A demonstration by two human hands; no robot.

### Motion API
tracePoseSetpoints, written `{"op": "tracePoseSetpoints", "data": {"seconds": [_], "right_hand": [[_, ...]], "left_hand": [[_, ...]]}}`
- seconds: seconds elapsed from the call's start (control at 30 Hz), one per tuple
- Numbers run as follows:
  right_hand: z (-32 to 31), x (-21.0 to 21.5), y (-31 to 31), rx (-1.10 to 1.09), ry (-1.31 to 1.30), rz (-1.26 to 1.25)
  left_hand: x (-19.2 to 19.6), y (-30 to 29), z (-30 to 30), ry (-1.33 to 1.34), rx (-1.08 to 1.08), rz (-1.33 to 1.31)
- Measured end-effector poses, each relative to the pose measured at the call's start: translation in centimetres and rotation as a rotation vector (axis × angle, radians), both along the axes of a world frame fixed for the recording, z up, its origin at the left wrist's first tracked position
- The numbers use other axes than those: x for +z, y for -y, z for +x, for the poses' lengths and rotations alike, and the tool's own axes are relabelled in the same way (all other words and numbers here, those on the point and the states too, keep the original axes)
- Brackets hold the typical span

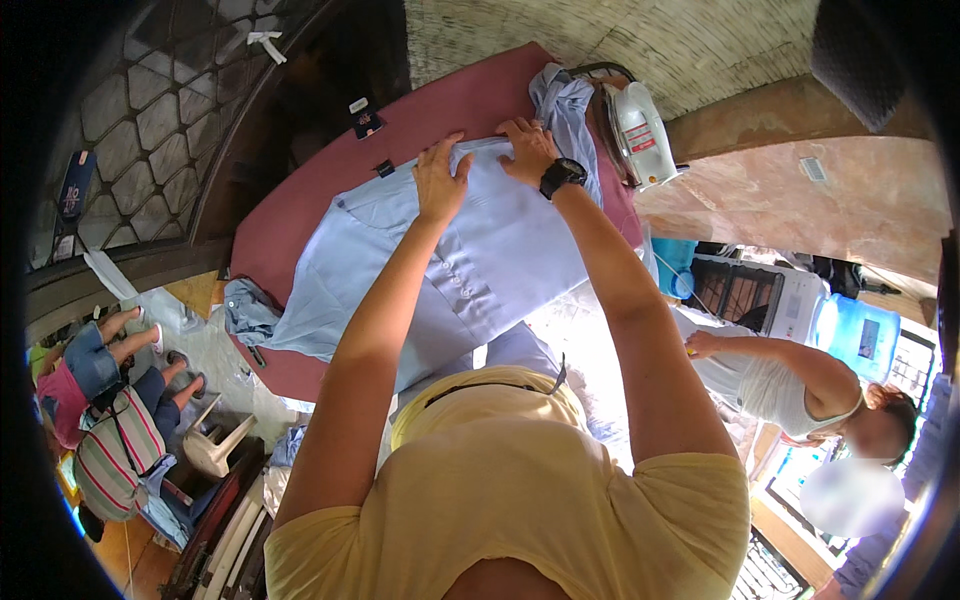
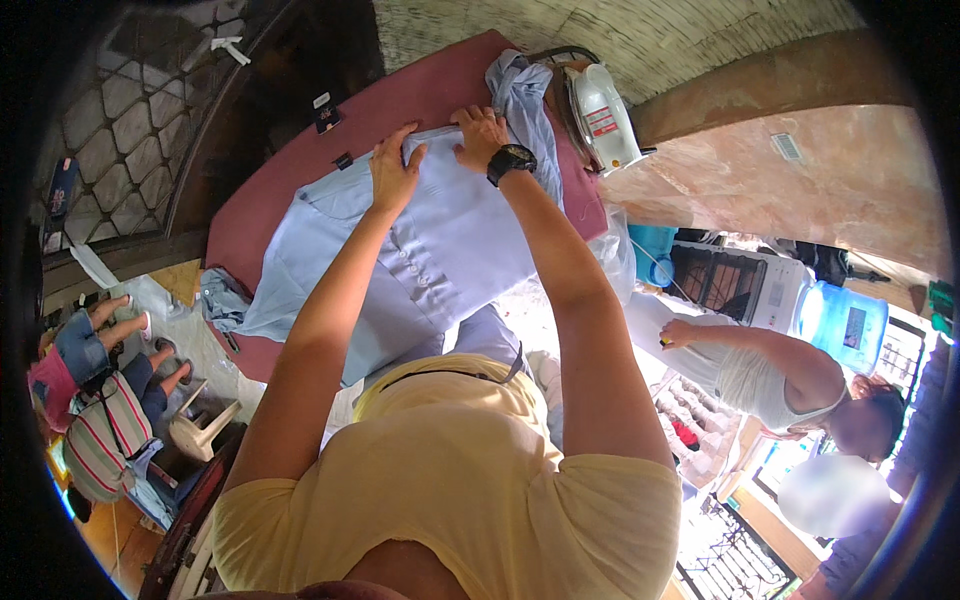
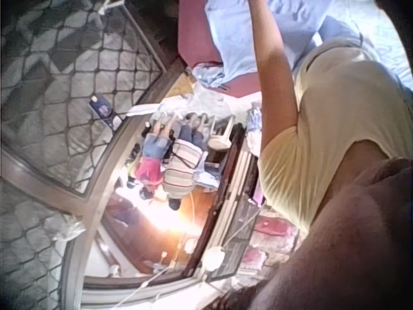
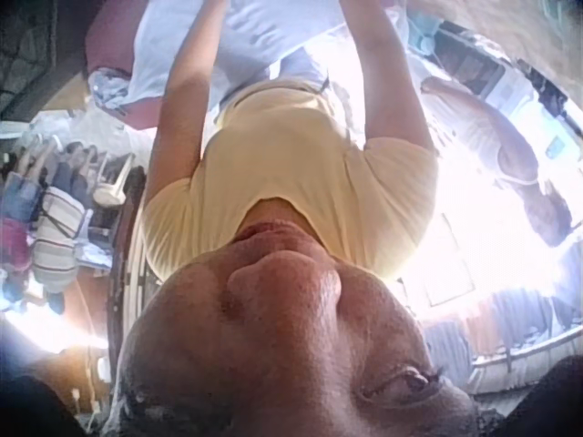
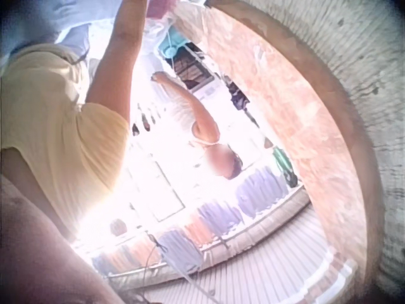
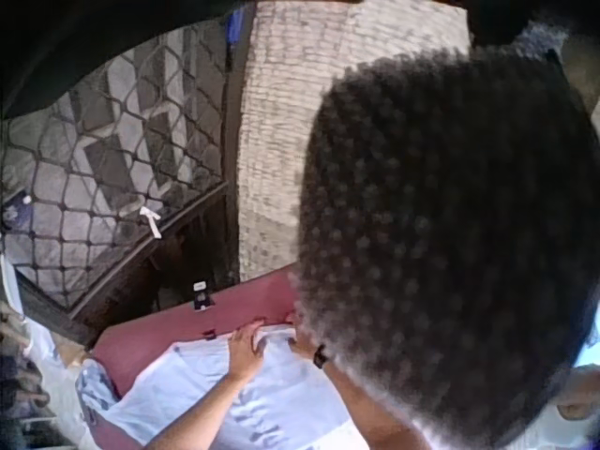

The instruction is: The person irons a blue shirt on a padded board, pressing the body and sleeves with a handheld iron, then turns and adjusts the garment to press different sections.

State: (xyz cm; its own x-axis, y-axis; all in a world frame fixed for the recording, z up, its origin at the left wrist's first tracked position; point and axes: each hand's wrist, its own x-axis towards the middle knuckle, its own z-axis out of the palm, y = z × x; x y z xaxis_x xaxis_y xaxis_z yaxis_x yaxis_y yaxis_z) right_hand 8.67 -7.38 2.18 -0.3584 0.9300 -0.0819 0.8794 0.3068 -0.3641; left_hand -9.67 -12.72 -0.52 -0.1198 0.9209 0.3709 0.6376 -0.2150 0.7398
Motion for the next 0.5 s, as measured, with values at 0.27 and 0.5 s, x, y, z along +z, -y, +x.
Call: {"op": "tracePoseSetpoints", "data": {"seconds": [0.27, 0.5], "right_hand": [[3.3, -0.2, -2.3, 0.037, 0.033, -0.166], [1.4, 1.2, 0.6, -0.174, 0.145, 0.261]], "left_hand": [[-3.3, -1.2, 1.4, 0.095, 0.274, -0.057], [-1.8, -1.6, 1.5, -0.039, 0.345, -0.067]]}}
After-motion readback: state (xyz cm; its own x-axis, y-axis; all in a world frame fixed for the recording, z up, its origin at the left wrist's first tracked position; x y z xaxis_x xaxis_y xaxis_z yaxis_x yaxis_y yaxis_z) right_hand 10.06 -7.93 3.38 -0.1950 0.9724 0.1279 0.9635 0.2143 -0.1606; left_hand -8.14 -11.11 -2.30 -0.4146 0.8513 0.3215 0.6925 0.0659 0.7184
